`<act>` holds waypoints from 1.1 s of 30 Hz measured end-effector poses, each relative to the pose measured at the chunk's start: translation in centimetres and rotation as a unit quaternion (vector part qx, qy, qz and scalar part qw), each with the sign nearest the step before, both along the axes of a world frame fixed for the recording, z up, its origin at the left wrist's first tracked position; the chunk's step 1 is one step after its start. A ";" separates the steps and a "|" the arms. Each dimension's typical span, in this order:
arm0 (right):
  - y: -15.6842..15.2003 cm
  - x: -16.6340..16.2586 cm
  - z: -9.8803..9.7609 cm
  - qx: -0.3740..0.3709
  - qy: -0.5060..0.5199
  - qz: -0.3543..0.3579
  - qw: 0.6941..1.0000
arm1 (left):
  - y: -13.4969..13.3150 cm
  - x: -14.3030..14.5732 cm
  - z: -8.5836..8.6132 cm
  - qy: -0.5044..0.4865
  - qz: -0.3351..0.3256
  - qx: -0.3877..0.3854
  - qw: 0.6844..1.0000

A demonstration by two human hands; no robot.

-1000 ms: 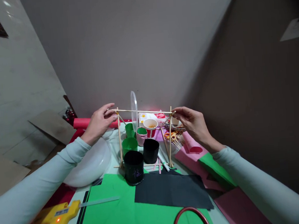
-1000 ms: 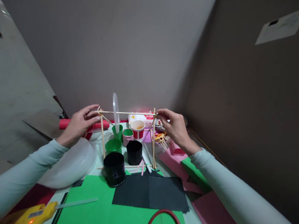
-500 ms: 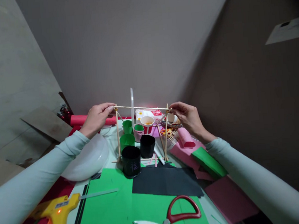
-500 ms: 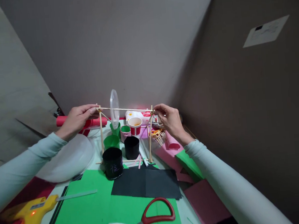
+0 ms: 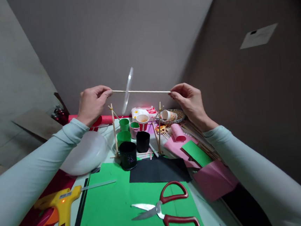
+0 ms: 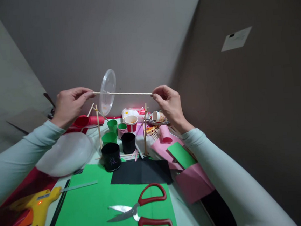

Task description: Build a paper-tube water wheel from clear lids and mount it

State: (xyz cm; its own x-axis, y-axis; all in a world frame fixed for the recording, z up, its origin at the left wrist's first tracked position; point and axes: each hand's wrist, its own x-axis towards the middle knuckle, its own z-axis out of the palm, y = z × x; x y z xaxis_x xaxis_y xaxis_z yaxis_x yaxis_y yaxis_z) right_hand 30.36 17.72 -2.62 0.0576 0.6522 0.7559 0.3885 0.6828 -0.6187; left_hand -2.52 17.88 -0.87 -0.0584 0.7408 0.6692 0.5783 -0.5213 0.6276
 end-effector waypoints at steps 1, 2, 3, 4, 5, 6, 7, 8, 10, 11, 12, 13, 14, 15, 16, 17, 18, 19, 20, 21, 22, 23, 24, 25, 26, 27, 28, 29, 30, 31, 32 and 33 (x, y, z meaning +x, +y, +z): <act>-0.8 0.0 0.4 -0.001 0.015 0.012 1.000 | -0.9 0.1 0.4 -0.012 -0.013 0.005 1.000; -1.7 -0.1 0.7 -0.010 0.033 0.029 0.999 | -2.0 0.2 0.7 -0.032 -0.036 0.000 0.999; -2.8 -0.2 0.9 -0.026 0.054 0.050 0.997 | -3.1 0.2 0.8 -0.060 -0.063 -0.015 0.996; -3.9 -0.2 0.9 -0.047 0.076 0.073 0.993 | -4.3 0.3 0.9 -0.091 -0.092 -0.036 0.991; -5.2 -0.3 0.9 -0.071 0.098 0.094 0.988 | -5.6 0.4 0.8 -0.115 -0.116 -0.061 0.985; -6.5 -0.5 0.7 -0.093 0.115 0.113 0.983 | -6.9 0.4 0.6 -0.133 -0.136 -0.085 0.978; -7.8 -0.6 0.4 -0.110 0.126 0.125 0.978 | -8.1 0.4 0.4 -0.140 -0.152 -0.107 0.973; -9.2 -0.8 0.1 -0.121 0.136 0.133 0.974 | -9.4 0.4 0.1 -0.134 -0.166 -0.125 0.969; -11.7 -1.1 -0.6 -0.134 0.153 0.141 0.969 | -11.8 0.3 -0.6 -0.112 -0.197 -0.165 0.960; -13.0 -1.3 -1.0 -0.134 0.158 0.140 0.968 | -12.9 0.2 -1.0 -0.101 -0.211 -0.187 0.954; -14.1 -1.4 -1.4 -0.129 0.160 0.136 0.969 | -14.0 0.1 -1.4 -0.090 -0.221 -0.209 0.948; -15.1 -1.4 -1.7 -0.122 0.158 0.130 0.971 | -15.1 -0.1 -1.8 -0.081 -0.228 -0.230 0.943; -16.0 -1.5 -2.1 -0.116 0.152 0.125 0.974 | -16.2 -0.2 -2.3 -0.078 -0.230 -0.249 0.938; -16.9 -1.5 -2.4 -0.112 0.144 0.122 0.976 | -17.2 -0.4 -2.8 -0.080 -0.231 -0.268 0.932; -17.5 -1.5 -2.7 -0.111 0.138 0.120 0.977 | -18.1 -0.6 -3.2 -0.084 -0.232 -0.288 0.926; -18.1 -1.5 -3.1 -0.113 0.136 0.119 0.977 | -19.1 -0.8 -3.7 -0.097 -0.237 -0.308 0.916; -18.6 -1.6 -3.4 -0.117 0.135 0.123 0.976 | -20.0 -1.0 -4.0 -0.120 -0.246 -0.330 0.903; -19.0 -1.7 -3.7 -0.119 0.136 0.130 0.975 | -20.8 -1.2 -4.4 -0.151 -0.257 -0.351 0.888; -19.4 -2.0 -4.0 -0.120 0.134 0.139 0.974 | -21.6 -1.3 -4.6 -0.183 -0.267 -0.368 0.872; -19.7 -2.3 -4.2 -0.122 0.130 0.148 0.973 | -22.3 -1.4 -4.8 -0.208 -0.274 -0.379 0.859; -20.0 -2.7 -4.3 -0.123 0.124 0.158 0.972 | -22.9 -1.5 -5.0 -0.220 -0.272 -0.384 0.855; -20.3 -3.2 -4.2 -0.126 0.117 0.166 0.971 | -23.4 -1.4 -5.2 -0.212 -0.261 -0.383 0.860; -20.7 -3.7 -4.1 -0.127 0.108 0.171 0.971 | -23.8 -1.2 -5.4 -0.187 -0.241 -0.377 0.875; -21.0 -4.2 -3.8 -0.125 0.098 0.172 0.972 | -24.1 -1.0 -5.5 -0.153 -0.216 -0.370 0.891; -21.3 -4.7 -3.6 -0.119 0.091 0.171 0.974 | -24.4 -0.6 -5.7 -0.121 -0.191 -0.362 0.904; -21.6 -5.2 -3.3 -0.110 0.085 0.170 0.976 | -24.5 -0.3 -6.0 -0.098 -0.169 -0.354 0.915; -21.9 -5.6 -3.0 -0.099 0.080 0.167 0.978 | -24.6 0.0 -6.2 -0.086 -0.154 -0.349 0.920; -22.2 -5.8 -2.8 -0.087 0.076 0.163 0.980 | -24.6 0.3 -6.4 -0.086 -0.144 -0.347 0.923; -22.5 -5.9 -2.7 -0.074 0.074 0.157 0.982 | -24.6 0.5 -6.7 -0.096 -0.135 -0.343 0.925; -22.7 -5.9 -2.7 -0.063 0.072 0.150 0.984 | -24.6 0.5 -6.9 -0.112 -0.125 -0.338 0.926; -22.9 -5.7 -2.7 -0.055 0.070 0.140 0.986 | -24.6 0.5 -7.1 -0.135 -0.113 -0.327 0.929; -23.0 -5.5 -2.9 -0.048 0.069 0.130 0.988 | -24.5 0.4 -7.4 -0.158 -0.099 -0.311 0.932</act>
